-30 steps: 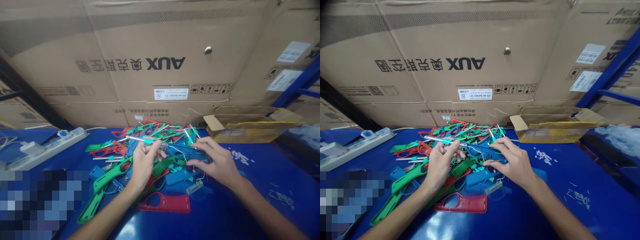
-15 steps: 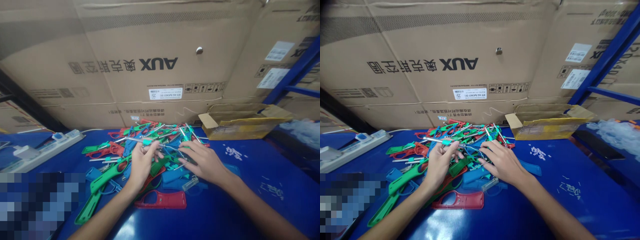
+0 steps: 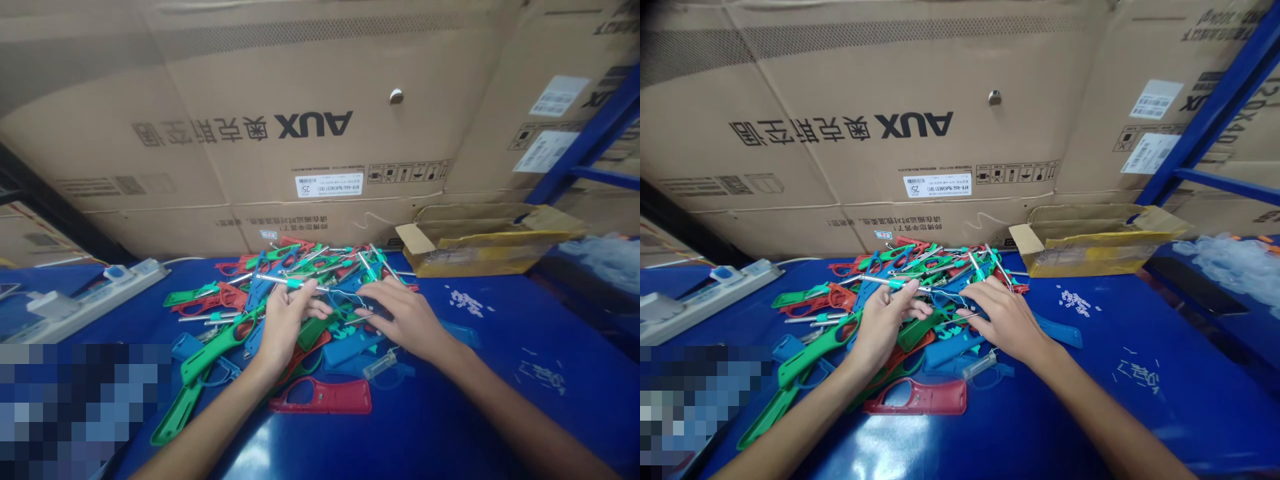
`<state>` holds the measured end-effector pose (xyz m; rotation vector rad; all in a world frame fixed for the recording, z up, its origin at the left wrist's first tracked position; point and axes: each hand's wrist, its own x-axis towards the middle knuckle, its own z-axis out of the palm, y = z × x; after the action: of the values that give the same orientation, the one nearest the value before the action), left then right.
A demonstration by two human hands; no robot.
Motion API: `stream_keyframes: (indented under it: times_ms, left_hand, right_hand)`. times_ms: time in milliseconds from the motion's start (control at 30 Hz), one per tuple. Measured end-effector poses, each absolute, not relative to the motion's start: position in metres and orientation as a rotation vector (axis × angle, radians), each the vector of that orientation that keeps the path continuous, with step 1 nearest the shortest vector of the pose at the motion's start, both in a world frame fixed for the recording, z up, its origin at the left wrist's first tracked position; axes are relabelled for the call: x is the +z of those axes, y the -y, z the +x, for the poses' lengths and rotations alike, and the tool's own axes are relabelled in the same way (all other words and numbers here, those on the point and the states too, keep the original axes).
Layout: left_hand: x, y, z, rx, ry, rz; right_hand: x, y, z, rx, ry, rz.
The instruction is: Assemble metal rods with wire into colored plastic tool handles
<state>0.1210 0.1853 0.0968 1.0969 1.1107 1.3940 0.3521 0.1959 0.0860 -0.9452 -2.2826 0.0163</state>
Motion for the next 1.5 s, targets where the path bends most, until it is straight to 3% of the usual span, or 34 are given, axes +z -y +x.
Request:
stream_keyframes:
  times_ms: [1133, 1500]
  left_hand:
    - [0.104, -0.159, 0.13, 1.529, -1.119, 1.14]
    - [0.085, -0.043, 0.132, 1.645, -1.435, 0.852]
  right_hand:
    - [0.104, -0.186, 0.362, 0.265, 2.373, -1.019]
    - [0.109, -0.094, 0.363, 0.42, 2.467, -0.999]
